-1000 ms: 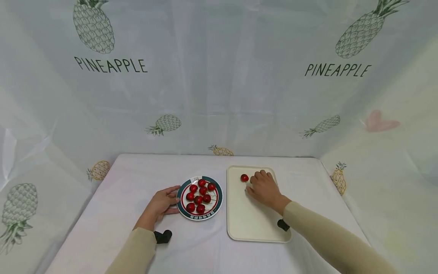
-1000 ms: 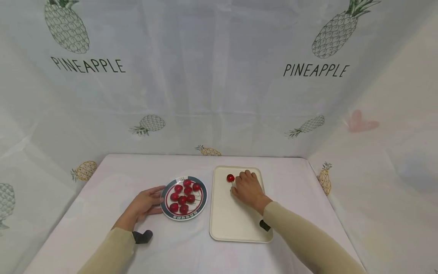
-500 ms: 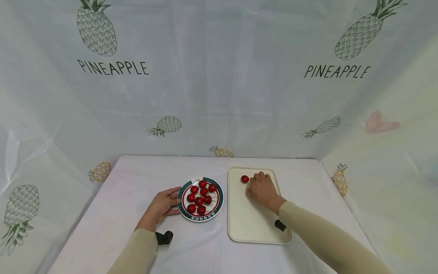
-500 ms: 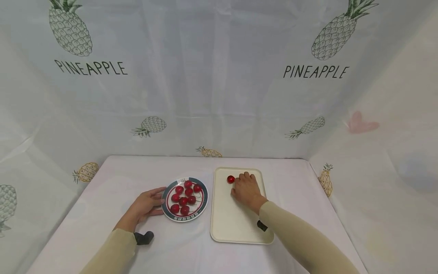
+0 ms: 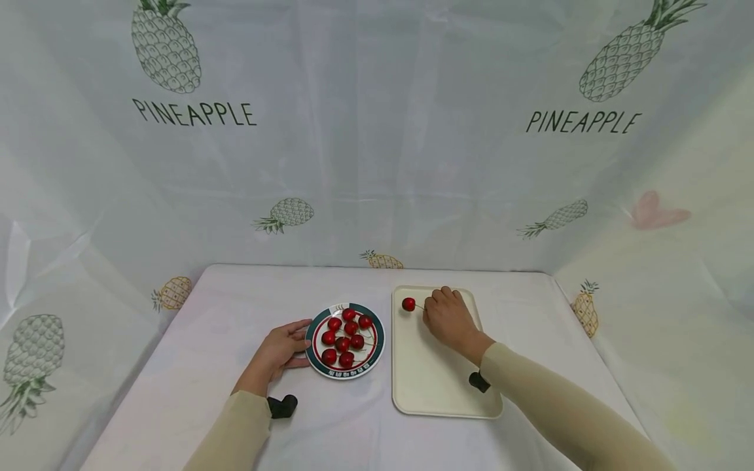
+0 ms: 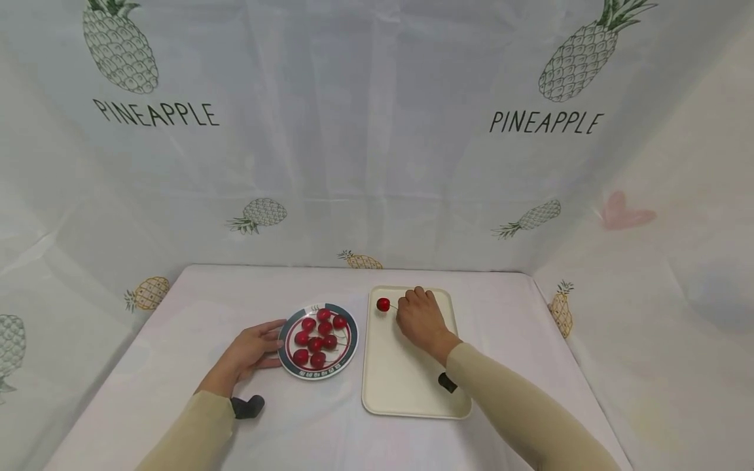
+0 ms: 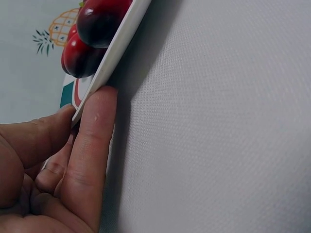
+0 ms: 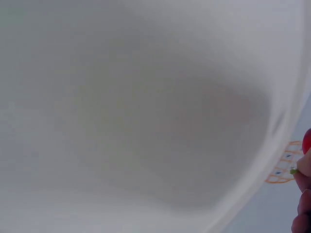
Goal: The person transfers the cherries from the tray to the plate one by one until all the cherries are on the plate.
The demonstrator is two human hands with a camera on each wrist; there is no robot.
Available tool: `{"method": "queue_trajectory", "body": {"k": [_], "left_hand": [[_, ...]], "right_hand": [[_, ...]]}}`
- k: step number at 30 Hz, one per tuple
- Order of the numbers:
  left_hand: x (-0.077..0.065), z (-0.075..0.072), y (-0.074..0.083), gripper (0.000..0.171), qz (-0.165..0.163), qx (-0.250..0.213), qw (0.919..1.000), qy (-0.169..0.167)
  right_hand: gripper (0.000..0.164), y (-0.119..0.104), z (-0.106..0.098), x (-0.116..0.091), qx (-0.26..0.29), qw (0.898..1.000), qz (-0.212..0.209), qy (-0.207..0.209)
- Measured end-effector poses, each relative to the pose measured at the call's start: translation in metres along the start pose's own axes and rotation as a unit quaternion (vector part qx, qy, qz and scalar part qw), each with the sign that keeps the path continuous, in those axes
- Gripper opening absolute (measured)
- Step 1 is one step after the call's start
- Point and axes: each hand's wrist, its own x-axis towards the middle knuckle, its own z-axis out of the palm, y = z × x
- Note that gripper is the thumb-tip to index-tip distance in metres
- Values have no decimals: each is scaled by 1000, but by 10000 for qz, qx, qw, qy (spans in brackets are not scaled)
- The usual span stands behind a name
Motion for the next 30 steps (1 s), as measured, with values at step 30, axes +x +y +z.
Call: {"method": "queue_trajectory", "body": {"k": [30], "left_hand": [[-1,3,1,57,-67,17,10000,4]], "right_hand": [[17,-110,-25,23,-91,9952,-461,-856]]}}
